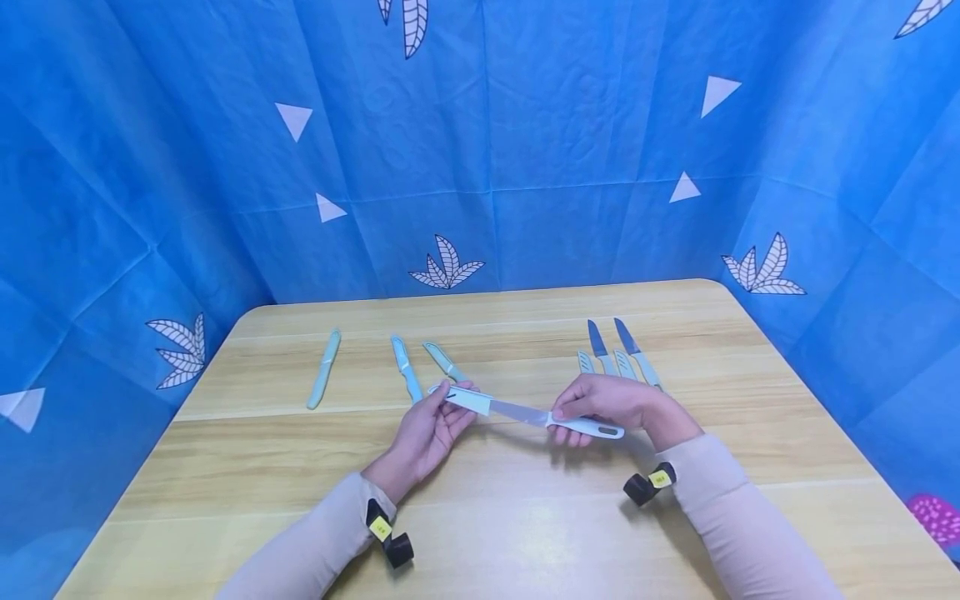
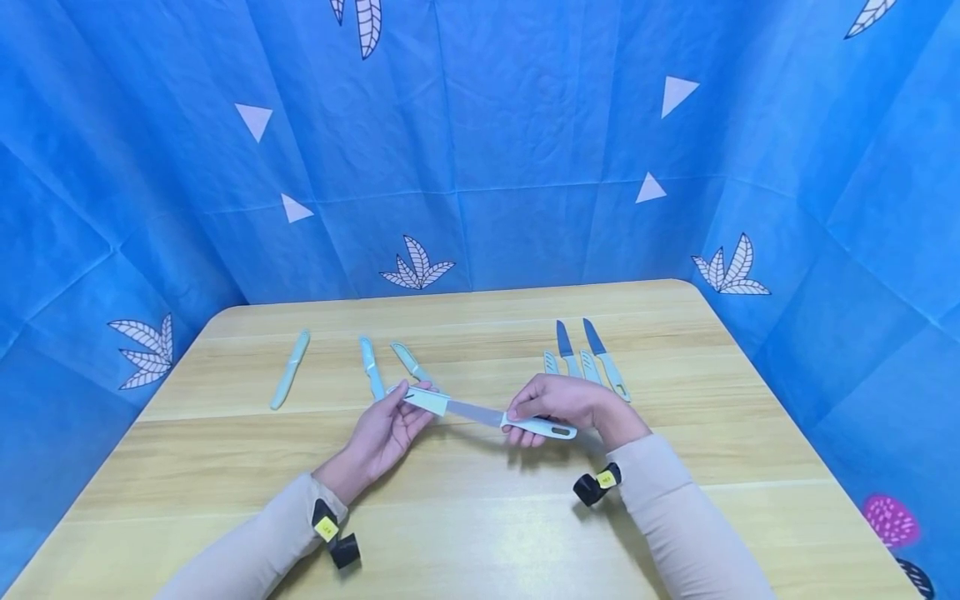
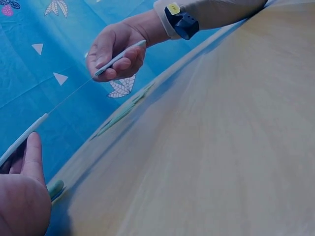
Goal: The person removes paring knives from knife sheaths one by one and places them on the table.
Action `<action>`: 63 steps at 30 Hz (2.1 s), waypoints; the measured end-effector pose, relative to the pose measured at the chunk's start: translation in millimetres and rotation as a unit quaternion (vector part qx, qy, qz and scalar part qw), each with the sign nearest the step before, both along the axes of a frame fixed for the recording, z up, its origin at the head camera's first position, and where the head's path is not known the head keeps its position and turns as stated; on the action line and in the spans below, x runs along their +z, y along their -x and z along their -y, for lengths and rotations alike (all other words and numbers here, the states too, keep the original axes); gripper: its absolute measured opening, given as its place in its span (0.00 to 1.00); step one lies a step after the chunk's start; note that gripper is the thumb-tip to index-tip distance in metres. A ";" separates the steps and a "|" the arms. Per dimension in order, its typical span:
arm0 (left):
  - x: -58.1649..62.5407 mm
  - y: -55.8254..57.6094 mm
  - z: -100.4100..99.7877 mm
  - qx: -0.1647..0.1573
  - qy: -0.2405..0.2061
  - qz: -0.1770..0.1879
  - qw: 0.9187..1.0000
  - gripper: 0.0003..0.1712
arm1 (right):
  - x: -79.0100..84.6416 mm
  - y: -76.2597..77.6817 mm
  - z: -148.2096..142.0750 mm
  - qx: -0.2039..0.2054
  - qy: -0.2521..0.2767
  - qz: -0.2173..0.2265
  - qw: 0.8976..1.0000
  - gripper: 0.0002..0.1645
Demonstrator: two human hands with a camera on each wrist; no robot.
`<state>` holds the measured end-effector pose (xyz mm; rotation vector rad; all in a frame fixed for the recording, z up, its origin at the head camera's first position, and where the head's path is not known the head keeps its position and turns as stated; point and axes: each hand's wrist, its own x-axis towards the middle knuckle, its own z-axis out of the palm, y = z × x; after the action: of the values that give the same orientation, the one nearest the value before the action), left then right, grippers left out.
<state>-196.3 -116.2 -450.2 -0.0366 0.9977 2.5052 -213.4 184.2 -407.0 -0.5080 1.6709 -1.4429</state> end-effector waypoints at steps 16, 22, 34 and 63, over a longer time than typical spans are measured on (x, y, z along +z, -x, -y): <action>9.5 4.5 5.7 -0.003 0.003 0.012 1.000 0.26 | 4.7 -2.9 -14.7 -0.004 -0.002 -0.003 1.000 0.20; 10.9 6.4 4.3 -0.011 0.005 0.012 1.000 0.26 | 5.1 -2.0 -16.7 -0.015 0.010 -0.006 1.000 0.22; 17.1 10.4 0.0 -0.027 0.043 0.002 0.999 0.27 | 10.6 2.2 -17.3 -0.043 0.011 -0.015 0.999 0.21; 36.4 36.7 -14.5 -0.096 0.152 -0.063 0.982 0.23 | 24.9 13.8 -10.5 -0.142 -0.023 -0.044 0.989 0.19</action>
<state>-233.0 -101.8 -413.8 0.1199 1.3609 2.1849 -227.2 194.7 -382.1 -0.3205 1.9033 -1.5994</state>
